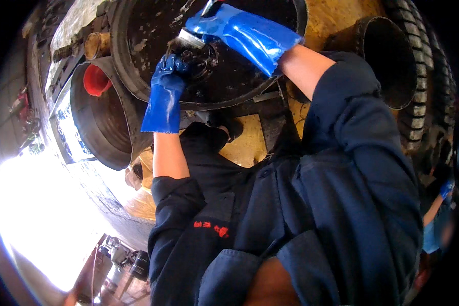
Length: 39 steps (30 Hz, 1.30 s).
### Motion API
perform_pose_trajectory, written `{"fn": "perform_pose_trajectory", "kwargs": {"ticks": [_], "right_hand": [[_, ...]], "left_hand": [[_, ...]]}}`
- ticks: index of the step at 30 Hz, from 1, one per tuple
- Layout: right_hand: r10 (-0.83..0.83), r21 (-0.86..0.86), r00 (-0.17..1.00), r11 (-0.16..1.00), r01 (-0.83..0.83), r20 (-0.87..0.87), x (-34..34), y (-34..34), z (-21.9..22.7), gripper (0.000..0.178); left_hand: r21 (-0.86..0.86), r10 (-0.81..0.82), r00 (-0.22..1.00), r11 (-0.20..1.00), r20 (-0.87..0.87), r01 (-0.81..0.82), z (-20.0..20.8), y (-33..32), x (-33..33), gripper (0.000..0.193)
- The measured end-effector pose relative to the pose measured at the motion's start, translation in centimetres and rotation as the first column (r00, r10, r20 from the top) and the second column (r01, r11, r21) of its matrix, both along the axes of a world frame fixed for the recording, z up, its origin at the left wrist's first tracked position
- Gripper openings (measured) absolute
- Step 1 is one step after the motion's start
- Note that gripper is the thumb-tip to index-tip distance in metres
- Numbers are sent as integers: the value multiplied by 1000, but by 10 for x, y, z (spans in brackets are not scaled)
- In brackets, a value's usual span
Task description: The person cleans dark metal rings by dipping them into a barrel of liquid and scrubbing them with a brush, then moves the rings between different barrels and places some on the floor.
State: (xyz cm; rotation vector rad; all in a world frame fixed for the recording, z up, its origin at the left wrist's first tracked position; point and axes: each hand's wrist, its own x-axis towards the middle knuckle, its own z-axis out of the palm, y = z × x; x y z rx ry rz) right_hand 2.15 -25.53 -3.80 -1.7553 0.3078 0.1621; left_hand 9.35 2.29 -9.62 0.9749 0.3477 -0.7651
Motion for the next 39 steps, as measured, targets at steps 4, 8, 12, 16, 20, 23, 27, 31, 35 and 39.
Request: {"fn": "perform_pose_trajectory", "kwargs": {"ticks": [4, 8, 12, 16, 20, 23, 27, 31, 35, 39], "right_hand": [[-18, -152, 999, 988, 26, 50, -14, -11, 5, 47], [236, -616, 942, 787, -40, 240, -19, -16, -52, 42], [-51, -332, 995, 940, 78, 88, -32, -30, -48, 39], [-73, -189, 995, 978, 85, 69, -32, -28, -13, 40], [-130, -190, 991, 973, 131, 15, -40, -48, -13, 41], [-91, -225, 995, 969, 97, 36, -23, -42, -11, 42], [-138, -320, 990, 939, 124, -22, -32, -53, -41, 44], [-162, -466, 986, 875, 131, -25, -29, -44, -61, 46], [-236, 77, 969, 967, 242, -77, -36, -33, -57, 29], [-80, 88, 994, 992, 87, -76, -35, -34, 10, 45]], "left_hand": [[469, -436, 750, 862, 497, 191, -38, 23, 0, 25], [638, -616, 609, 737, 500, 223, -48, 19, -7, 40], [890, -863, 388, 417, 325, 183, 2, -43, -42, 46], [322, -211, 976, 921, -59, 219, -5, -53, -45, 40], [697, -642, 641, 681, 422, 223, 47, -96, -65, 31], [398, -494, 844, 831, 208, 389, -1, -54, -51, 36], [625, -594, 779, 689, 199, 367, 15, -69, -54, 39], [810, -662, 732, 512, 161, 285, 26, -72, -57, 42], [889, -669, 732, 403, 125, 217, 32, -64, -60, 45], [880, -716, 675, 422, 175, 220, 58, -62, -70, 50]]}}
